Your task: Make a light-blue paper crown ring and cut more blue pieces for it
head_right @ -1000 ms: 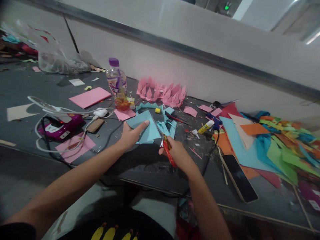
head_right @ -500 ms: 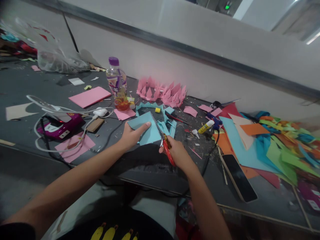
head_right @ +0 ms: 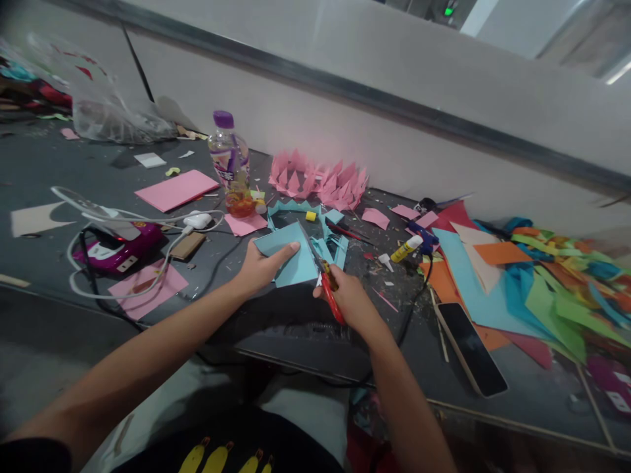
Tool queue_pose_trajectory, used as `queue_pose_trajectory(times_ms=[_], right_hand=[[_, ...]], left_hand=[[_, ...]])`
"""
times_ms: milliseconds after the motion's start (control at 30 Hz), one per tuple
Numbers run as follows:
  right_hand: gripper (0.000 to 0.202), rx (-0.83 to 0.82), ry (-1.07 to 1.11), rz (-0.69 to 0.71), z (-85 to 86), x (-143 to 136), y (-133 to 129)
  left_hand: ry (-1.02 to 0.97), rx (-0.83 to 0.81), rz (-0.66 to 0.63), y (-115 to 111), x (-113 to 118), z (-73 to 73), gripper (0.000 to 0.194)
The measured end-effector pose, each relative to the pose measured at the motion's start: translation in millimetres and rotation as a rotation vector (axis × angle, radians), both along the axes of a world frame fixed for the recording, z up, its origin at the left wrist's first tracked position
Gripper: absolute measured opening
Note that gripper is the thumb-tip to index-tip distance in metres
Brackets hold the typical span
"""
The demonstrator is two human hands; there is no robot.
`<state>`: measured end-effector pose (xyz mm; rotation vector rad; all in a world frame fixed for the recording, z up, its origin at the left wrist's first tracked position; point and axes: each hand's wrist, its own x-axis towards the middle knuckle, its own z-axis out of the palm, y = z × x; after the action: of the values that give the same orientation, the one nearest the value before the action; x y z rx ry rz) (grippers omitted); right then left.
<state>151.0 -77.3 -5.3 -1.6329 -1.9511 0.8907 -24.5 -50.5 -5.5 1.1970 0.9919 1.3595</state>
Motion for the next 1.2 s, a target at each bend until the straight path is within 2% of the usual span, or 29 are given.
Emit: queue_pose_trajectory(times_ms=[167,333,467,667,833,1033,1200], right_hand=[[0.015,0.002,0.091,-0.041,-9.7,4.5,2.6],[0.031,0.027,0.152,0.091,-17.5,10.7,2.3],[0.032,0.005,0.123,0.154,-13.8,9.3,0.4],[0.014,-0.014,0.024,0.041,-2.5,5.6,-0.9],[0.008,-0.021,0.008,-0.004,-1.9,7.7,0.3],[0.018,-0.082,0.083,0.003,-8.3,4.7,0.9],[0.027,-0.067,0.076,-0.019,-6.8,1.7,1.0]], left_hand=[[-0.014,-0.013,0.01,1.4,0.1,-1.7,0.035],[0.0,-0.017,0.012,3.1,-0.4,-2.3,0.035],[0.03,-0.004,0.013,3.1,-1.6,-2.2,0.032],[0.068,-0.004,0.042,1.7,-2.2,0.5,0.034],[0.049,-0.025,0.058,2.5,-0.9,-0.7,0.033],[0.003,-0.057,0.055,5.3,0.3,-2.6,0.032],[-0.005,-0.062,0.035,5.7,0.6,-3.9,0.033]])
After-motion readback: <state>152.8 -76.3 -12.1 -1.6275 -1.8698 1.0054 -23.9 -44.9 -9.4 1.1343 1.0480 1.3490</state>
